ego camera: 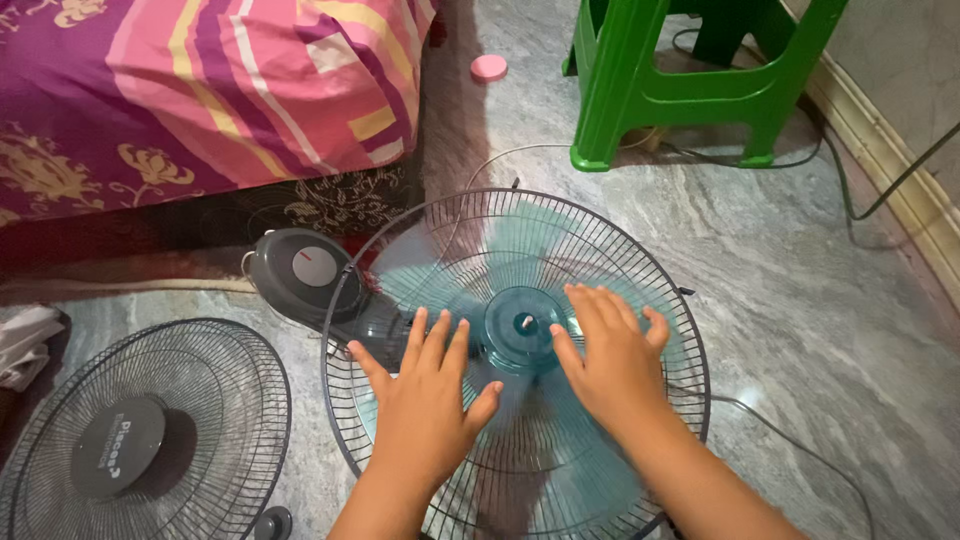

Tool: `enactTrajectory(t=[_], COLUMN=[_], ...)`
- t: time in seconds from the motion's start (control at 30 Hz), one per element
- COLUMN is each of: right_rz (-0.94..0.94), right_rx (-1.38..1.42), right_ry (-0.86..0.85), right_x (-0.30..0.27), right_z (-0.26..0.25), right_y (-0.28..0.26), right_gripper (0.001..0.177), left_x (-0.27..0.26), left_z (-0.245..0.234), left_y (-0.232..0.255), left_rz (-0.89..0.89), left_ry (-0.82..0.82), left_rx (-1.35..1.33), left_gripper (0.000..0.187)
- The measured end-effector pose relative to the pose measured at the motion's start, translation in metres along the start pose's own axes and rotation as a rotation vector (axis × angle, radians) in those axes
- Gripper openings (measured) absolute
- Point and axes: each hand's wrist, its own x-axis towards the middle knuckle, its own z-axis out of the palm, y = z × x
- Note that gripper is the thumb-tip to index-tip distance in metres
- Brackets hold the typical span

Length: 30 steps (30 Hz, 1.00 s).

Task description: The person assembles an electric fan by hand. They place the fan blades onto the motor shaft, secure them with a central nut, and then attach the front protective grille.

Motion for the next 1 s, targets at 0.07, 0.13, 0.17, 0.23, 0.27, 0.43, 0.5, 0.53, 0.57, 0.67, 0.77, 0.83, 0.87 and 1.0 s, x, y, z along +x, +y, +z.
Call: enactTrajectory(t=[0.07, 0.13, 0.17, 0.23, 0.27, 0.43, 0.5, 0.53, 0.57, 0.67, 0.77, 0.83, 0.87, 1.0], right_rz=[-0.047, -0.067, -0.064, -0.043, -0.024, -0.011, -0.004, 0.005, 0.013, 0.027, 0.016, 0.018, 0.027, 0.103], right_rx=[-0.026, -0.029, -0.019, -0.016, -0.022, -0.035, -0.057, -0.062, -0.065, -0.039, -0.028, -0.028, -0.027, 0.056], right_ry=[-0.010, -0.034, -0.055, -0.105, -0.134, -0.164, -0.165, -0.172, -0.179, -0.185, -0.184, -0.185, -0.186, -0.213], right_x=[-0.003, -0.006, -0.009, -0.014, -0.015, -0.021, -0.022, -0.022, -0.022, -0.022, -0.022, -0.021, -0.020, -0.015], right_z=[0.007, 0.012, 0.014, 0.019, 0.022, 0.028, 0.029, 0.028, 0.028, 0.025, 0.022, 0.018, 0.016, 0.006], right_y=[0.003, 0.004, 0.003, 0.001, -0.001, -0.002, -0.002, -0.002, -0.003, -0.004, -0.005, -0.007, -0.008, -0.014], right_gripper=[0.050, 0.050, 0.050, 0.050, 0.050, 0.052, 0.053, 0.053, 0.053, 0.052, 0.052, 0.053, 0.054, 0.057], left_x=[-0.001, -0.001, -0.001, -0.002, -0.002, -0.005, -0.005, -0.006, -0.006, -0.007, -0.008, -0.008, -0.008, -0.008], left_z=[-0.001, 0.000, 0.001, 0.005, 0.007, 0.014, 0.016, 0.017, 0.017, 0.017, 0.017, 0.015, 0.014, 0.008], left_y=[0.001, 0.001, 0.002, 0.002, 0.003, -0.002, -0.002, -0.002, -0.002, -0.002, -0.001, -0.001, -0.001, 0.001], left_rz=[-0.002, -0.008, -0.015, -0.040, -0.059, -0.048, -0.048, -0.059, -0.070, -0.087, -0.096, -0.097, -0.096, -0.089], left_ry=[-0.019, -0.044, -0.061, -0.111, -0.144, -0.172, -0.150, -0.171, -0.192, -0.224, -0.227, -0.219, -0.213, -0.201], left_rx=[-0.003, -0.002, 0.000, -0.008, -0.018, 0.006, -0.004, 0.001, 0.006, 0.020, 0.018, 0.014, 0.012, -0.025], left_gripper=[0.077, 0.078, 0.079, 0.081, 0.082, 0.087, 0.087, 0.087, 0.087, 0.087, 0.086, 0.087, 0.087, 0.088])
